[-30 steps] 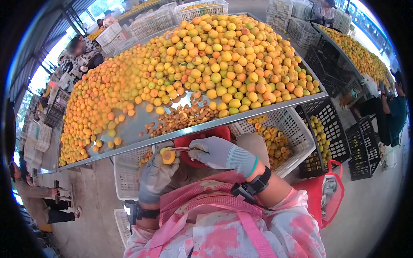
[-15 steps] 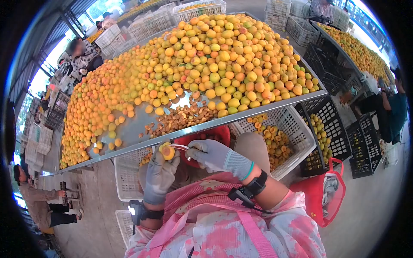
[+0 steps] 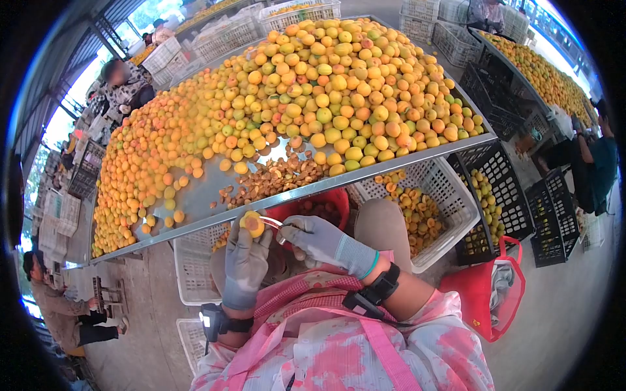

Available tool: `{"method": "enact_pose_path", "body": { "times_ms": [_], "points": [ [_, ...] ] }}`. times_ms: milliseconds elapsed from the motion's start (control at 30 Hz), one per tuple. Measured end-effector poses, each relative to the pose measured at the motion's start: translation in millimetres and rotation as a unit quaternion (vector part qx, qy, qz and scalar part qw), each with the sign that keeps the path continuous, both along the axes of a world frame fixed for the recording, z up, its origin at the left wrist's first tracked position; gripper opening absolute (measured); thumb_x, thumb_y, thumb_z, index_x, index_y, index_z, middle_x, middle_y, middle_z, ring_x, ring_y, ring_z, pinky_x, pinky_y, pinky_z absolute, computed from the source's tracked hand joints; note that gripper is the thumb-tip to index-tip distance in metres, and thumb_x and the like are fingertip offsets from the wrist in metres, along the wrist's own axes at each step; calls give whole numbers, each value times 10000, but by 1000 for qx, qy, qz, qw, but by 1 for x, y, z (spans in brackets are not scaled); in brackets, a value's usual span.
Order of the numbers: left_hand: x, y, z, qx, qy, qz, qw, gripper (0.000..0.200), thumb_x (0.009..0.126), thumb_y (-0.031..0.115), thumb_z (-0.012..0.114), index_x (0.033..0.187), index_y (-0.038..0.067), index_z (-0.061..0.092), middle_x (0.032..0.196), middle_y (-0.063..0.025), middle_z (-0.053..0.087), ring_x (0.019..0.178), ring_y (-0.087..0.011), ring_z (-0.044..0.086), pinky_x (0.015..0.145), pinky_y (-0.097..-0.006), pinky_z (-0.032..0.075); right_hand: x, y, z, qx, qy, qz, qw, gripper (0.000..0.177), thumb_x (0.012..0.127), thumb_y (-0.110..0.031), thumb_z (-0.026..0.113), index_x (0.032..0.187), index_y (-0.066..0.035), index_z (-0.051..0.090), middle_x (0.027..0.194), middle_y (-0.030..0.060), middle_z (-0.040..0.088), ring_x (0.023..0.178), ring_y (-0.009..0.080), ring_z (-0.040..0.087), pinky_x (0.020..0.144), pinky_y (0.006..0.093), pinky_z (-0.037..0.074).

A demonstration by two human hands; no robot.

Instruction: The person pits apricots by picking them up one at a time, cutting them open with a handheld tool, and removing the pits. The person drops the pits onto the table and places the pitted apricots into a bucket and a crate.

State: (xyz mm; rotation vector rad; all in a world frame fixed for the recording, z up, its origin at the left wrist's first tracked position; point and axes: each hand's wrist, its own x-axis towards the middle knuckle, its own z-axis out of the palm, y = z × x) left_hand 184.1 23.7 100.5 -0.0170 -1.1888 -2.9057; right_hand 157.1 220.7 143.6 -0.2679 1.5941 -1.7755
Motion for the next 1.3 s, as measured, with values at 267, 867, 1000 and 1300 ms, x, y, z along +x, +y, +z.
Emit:
{"method": "enact_pose_path", "body": {
  "times_ms": [267,867,1000,1300],
  "points": [
    [-6,6,-11,-28,50,35,998,423,933,127,587,1333,74,464,1319,-111,524,1234,-260,497,1036,-448,427,5,-6,-5,-39,-48,-36,997,263,1001,-324,443,1012,-95,571,654,-15,521,461,63,482,422,195,396],
    [-12,-13,3,-17,-19,-67,997,327,966,146,529,1278,51,498,1319,-156,520,1224,-295,510,1041,-435,429,5,-1,-17,-83,-82,-23,993,297,987,-356,464,1005,-92,600,659,-15,519,479,58,480,438,197,392],
    [-13,-25,4,-8,-107,-144,984,333,955,155,556,1271,56,516,1313,-137,531,1208,-248,528,1025,-389,441,3,1,-21,-68,-102,-33,992,306,987,-364,464,1002,-93,604,666,-14,524,481,60,481,440,199,395],
    [-14,-16,-8,-7,-55,-52,997,377,939,106,579,1307,69,502,1293,-75,548,1213,-209,516,1044,-391,424,6,-3,-21,-87,-108,-57,989,294,985,-363,489,999,-92,604,646,-9,537,478,72,489,437,203,401]
  ]
}}
